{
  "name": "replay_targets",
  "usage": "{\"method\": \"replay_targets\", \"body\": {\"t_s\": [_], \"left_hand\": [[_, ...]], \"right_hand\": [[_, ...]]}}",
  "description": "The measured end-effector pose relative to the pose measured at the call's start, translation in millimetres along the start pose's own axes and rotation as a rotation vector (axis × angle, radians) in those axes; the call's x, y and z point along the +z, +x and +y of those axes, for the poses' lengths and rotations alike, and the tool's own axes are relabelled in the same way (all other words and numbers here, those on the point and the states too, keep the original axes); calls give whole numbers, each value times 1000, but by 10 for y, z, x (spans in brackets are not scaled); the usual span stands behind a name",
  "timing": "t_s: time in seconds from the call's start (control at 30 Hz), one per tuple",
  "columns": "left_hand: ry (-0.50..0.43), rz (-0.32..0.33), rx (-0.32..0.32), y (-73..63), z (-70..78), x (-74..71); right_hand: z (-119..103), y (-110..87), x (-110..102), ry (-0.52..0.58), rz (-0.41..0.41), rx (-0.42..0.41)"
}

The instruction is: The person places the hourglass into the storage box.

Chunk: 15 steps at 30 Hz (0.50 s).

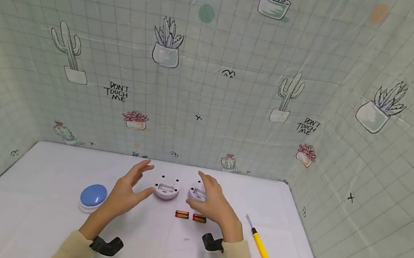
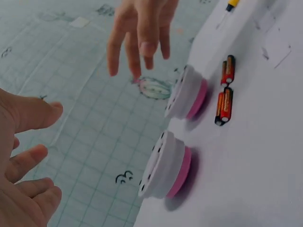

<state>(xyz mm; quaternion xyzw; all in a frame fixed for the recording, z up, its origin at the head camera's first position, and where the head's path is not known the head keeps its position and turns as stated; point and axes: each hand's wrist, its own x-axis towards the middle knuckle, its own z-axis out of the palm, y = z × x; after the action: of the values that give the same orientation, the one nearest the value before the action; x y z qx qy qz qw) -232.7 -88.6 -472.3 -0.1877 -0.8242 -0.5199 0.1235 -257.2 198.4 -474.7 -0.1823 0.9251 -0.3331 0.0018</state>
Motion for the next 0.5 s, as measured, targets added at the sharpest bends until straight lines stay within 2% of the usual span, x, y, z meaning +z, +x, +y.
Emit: {"method": "replay_targets", "body": {"t_s": [0.17,0.27,0.4,0.5], "left_hand": [[-76,67,-8,-150,-73,-243],[-94,79,16,-249,-100,-401],[-13,69,71,-367,-183,-604],[105,35,52,-443,-234,-772]], "right_hand": [[-306,50,54,17,-8,-66],[-487,64,95,26,-17,-121],[-714,80,155,28,-38,-198],[-877,108,218,44,-76,-246]]}}
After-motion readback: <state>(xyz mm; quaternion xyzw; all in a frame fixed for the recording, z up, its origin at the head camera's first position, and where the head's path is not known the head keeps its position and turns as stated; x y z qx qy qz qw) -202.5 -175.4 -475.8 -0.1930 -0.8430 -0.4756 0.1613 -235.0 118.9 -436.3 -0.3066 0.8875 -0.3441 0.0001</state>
